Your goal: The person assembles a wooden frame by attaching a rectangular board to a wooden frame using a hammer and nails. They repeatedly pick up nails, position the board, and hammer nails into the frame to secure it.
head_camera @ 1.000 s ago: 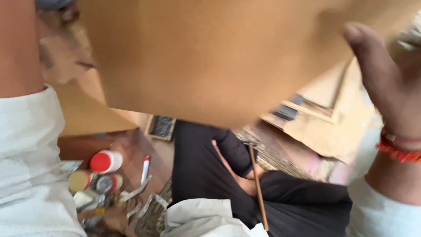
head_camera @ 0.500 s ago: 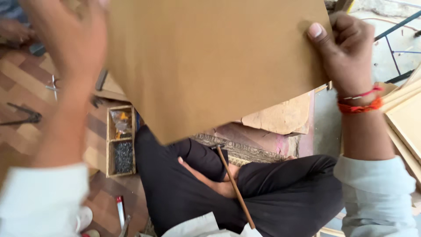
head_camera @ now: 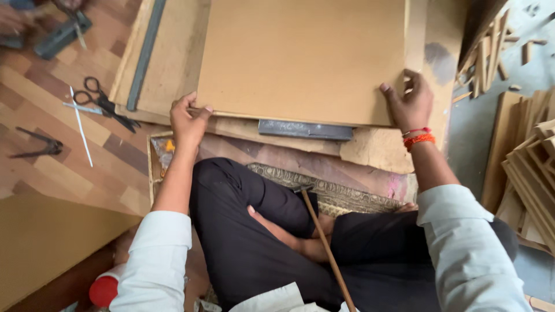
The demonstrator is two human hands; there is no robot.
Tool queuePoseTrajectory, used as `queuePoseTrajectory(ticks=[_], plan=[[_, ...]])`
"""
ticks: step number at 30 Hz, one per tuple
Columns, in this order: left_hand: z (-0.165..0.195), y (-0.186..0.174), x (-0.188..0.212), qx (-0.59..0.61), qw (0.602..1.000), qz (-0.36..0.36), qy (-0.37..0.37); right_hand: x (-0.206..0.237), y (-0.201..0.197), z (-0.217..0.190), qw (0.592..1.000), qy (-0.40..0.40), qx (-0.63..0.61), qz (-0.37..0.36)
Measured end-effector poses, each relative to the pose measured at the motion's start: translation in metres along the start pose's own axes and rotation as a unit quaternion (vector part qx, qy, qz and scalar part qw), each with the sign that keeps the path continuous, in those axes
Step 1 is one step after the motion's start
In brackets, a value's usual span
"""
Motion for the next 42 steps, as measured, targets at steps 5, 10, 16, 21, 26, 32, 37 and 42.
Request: queuePoseTrajectory(ticks=[5, 10, 16, 21, 26, 32, 37, 42], plan=[[-0.026, 0.001, 0.023, 0.086, 0.994, -0.051, -0.035, 0.025, -0.023, 0.018, 0.973, -0.15, 0.159, -0.075], [-0.035, 0.001, 0.034, 0.038, 0.994, -0.064, 0.081, 0.052, -0.041, 0.037, 0.981, -0.106, 0.012, -0.162], [-0.046, 0.005, 0.034, -0.004, 0.999, -0.024, 0.042, 0.074, -0.031, 0.048, 0.988, -0.123, 0.048, -0.077], [-0.039, -0.008, 0.03, -0.046, 0.996, -0.012, 0.078, 0.088, -0.014, 0.047, 0.985, -0.145, 0.072, -0.055], [-0.04, -0.011, 0.031, -0.023, 0.998, 0.006, 0.066, 0.097, -0.007, 0.048, 0.992, -0.121, 0.017, -0.041], [-0.051, -0.025, 0.03, -0.009, 0.996, 0.048, 0.072, 0.108, 0.017, 0.036, 0.991, -0.109, -0.072, -0.024], [-0.047, -0.059, 0.011, -0.071, 0.988, 0.087, 0.106, 0.116, 0.052, 0.002, 0.99, -0.111, -0.089, -0.006], [-0.049, -0.076, -0.007, -0.031, 0.998, 0.052, 0.031, 0.117, 0.063, -0.022, 0.99, -0.116, -0.085, 0.006]])
Point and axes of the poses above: each hand's wrist, its own x-axis away from the middle knuckle, its own y-axis out of the palm, z = x × y, the point moved 2 cm from there along -x, towards the middle knuckle, and after that the axes turned 4 degrees about x, right-handed, at the moved point
